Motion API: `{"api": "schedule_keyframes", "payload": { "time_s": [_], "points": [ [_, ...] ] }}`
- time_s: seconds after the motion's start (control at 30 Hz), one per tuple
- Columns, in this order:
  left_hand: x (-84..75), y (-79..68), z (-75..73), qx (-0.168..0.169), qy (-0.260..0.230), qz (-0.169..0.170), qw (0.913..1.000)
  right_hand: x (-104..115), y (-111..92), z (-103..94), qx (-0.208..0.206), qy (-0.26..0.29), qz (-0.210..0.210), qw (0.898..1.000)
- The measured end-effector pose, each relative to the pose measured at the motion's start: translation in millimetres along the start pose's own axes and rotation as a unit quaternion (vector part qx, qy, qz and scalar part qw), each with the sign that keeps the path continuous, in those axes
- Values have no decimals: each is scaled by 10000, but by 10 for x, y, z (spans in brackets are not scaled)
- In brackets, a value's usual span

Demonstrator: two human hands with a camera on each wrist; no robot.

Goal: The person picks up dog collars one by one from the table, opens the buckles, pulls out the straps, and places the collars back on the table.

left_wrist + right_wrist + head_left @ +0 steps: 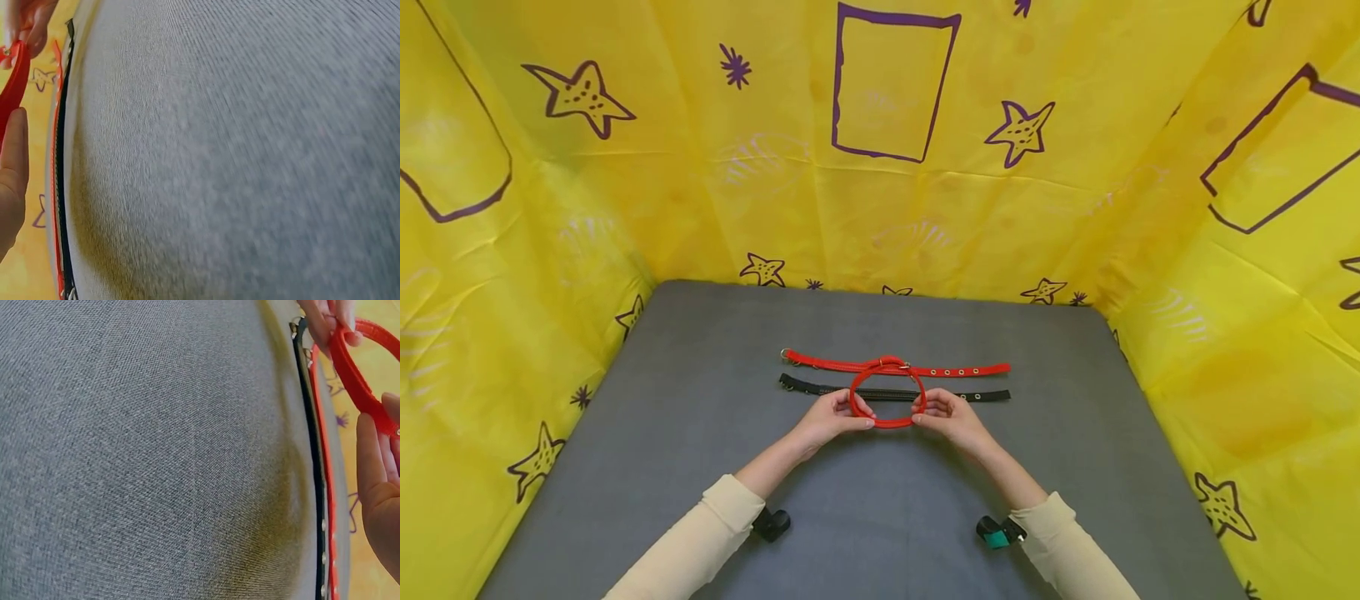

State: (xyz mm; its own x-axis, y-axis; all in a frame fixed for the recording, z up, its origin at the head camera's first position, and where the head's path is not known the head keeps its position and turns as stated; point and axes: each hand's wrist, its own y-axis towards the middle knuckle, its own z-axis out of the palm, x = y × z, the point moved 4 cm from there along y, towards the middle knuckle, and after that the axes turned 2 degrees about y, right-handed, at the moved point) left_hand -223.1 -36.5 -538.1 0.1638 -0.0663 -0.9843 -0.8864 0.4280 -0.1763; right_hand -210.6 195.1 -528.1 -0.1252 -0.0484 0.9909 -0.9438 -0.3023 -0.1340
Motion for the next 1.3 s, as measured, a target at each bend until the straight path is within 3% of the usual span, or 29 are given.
{"api": "schedule_keyframes", "payload": {
  "time_s": [0.23,0.5,0.77,1.03,1.13,1.3],
  "points": [
    [12,-45,-88,-99,320,109,9994,-62,-25,-18,21,-347,22,9994],
    [48,-71,-155,-336,176,73,9993,-88,-44,-1,139,-589,-73,9981],
    [103,-123,-173,-493,349,2,9982,-119,-42,21,226,-867,-196,9958],
    [114,-176,-160,-491,322,169,9981,-110,-54,31,280,-1321,-512,9895],
    [111,-190,-161,-469,397,164,9980,-77,-66,41,172,-1440,-530,9880],
    [17,-268,-143,-397,548,115,9976,213,-158,113,-38,-1766,-507,9830]
  ]
}}
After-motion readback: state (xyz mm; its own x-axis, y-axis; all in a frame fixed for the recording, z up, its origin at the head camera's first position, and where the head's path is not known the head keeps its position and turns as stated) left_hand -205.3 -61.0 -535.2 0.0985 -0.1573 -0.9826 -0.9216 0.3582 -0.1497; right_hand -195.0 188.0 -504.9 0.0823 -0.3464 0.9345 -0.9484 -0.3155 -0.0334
